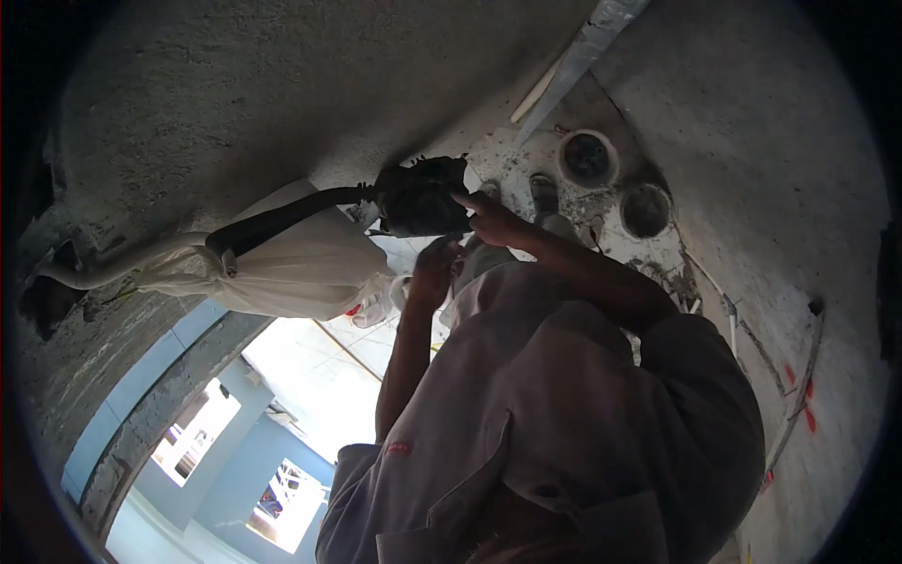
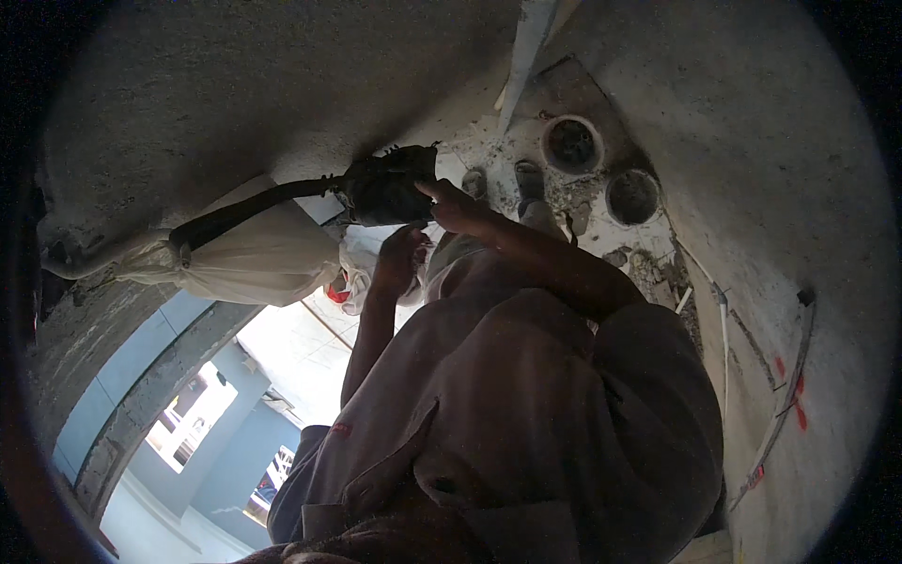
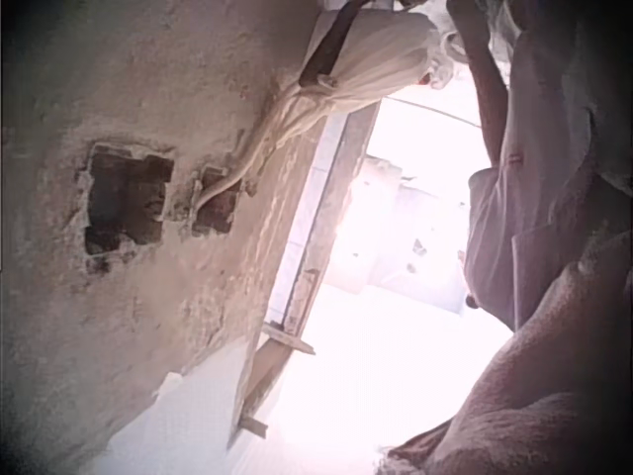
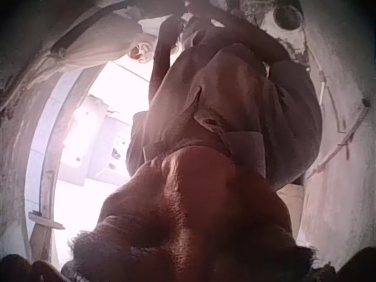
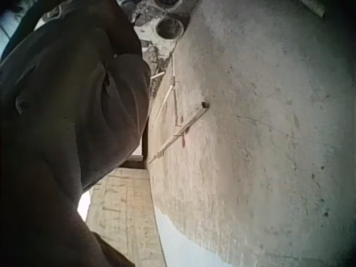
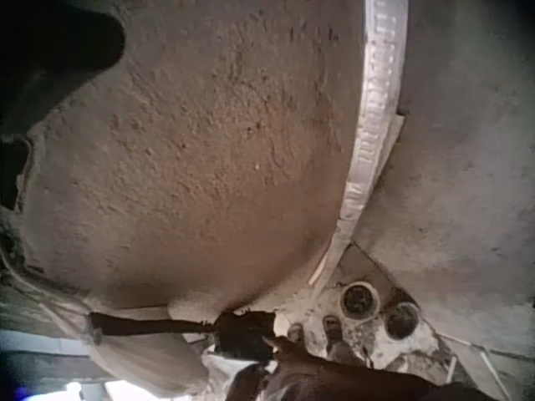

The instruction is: The person is seen applying mortar or cement to a small piece of tile or plumbing fixture in a renovation area.

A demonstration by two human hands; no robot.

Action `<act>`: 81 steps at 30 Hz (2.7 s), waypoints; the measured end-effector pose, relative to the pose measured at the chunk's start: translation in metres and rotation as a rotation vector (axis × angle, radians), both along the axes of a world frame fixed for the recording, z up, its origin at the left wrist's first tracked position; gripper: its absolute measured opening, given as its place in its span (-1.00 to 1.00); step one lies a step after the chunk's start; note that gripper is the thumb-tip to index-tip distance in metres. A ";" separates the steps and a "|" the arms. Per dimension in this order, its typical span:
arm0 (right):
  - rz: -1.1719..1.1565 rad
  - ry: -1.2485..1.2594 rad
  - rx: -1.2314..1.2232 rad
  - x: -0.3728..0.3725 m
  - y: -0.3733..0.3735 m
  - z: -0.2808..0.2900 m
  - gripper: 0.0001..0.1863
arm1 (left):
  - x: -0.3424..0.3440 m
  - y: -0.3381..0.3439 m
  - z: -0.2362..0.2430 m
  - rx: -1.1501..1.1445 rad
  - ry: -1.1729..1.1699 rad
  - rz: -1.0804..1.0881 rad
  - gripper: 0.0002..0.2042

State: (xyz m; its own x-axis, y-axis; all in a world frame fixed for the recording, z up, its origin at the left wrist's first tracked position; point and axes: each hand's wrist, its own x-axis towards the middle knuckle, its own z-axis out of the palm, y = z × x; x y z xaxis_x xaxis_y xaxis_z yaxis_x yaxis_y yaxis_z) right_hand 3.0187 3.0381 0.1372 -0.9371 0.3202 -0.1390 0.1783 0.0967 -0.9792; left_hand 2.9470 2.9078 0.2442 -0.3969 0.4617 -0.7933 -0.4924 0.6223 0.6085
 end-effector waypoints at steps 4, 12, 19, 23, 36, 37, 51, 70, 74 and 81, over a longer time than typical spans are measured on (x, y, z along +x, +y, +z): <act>0.030 0.055 0.214 -0.012 -0.004 0.028 -0.48 | 0.017 -0.002 -0.013 0.114 1.105 -0.902 -0.81; 0.181 0.071 -0.037 -0.019 0.009 0.009 -0.69 | 0.013 -0.011 -0.054 0.046 0.412 -0.074 -0.88; -0.337 0.078 0.166 -0.037 0.006 -0.052 -0.73 | 0.014 -0.006 -0.042 -0.033 -0.068 0.393 -0.79; -0.008 -0.289 -0.102 -0.060 0.015 -0.038 -0.72 | 0.012 -0.013 -0.036 -0.084 -0.072 0.440 -0.77; 0.389 -0.344 0.299 -0.078 0.012 -0.087 -0.79 | 0.000 -0.031 -0.042 -0.086 0.131 0.360 -0.73; 0.388 -0.343 0.305 -0.082 0.014 -0.091 -0.79 | 0.000 -0.031 -0.043 -0.103 0.154 0.349 -0.72; 0.616 -0.479 0.451 -0.088 0.012 -0.080 -0.73 | -0.010 -0.055 -0.067 -0.156 0.166 0.282 -0.80; 0.654 -0.276 0.823 -0.079 0.025 -0.080 -0.81 | -0.006 -0.034 -0.062 -0.168 0.191 0.266 -0.76; 0.451 -0.412 0.629 -0.074 0.028 -0.070 -0.83 | -0.008 -0.021 -0.049 -0.147 0.223 0.231 -0.75; 0.232 -0.312 0.591 -0.063 0.030 -0.037 -0.83 | -0.006 -0.018 -0.060 -0.246 0.412 0.012 -0.72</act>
State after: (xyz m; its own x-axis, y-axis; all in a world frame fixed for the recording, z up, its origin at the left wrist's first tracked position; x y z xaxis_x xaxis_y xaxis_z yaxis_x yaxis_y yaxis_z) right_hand 2.9559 3.0678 0.1005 -0.9350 0.2219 -0.2768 0.3527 0.6661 -0.6572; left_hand 2.9409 2.8895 0.1839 -0.7052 0.2739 -0.6539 -0.2489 0.7680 0.5902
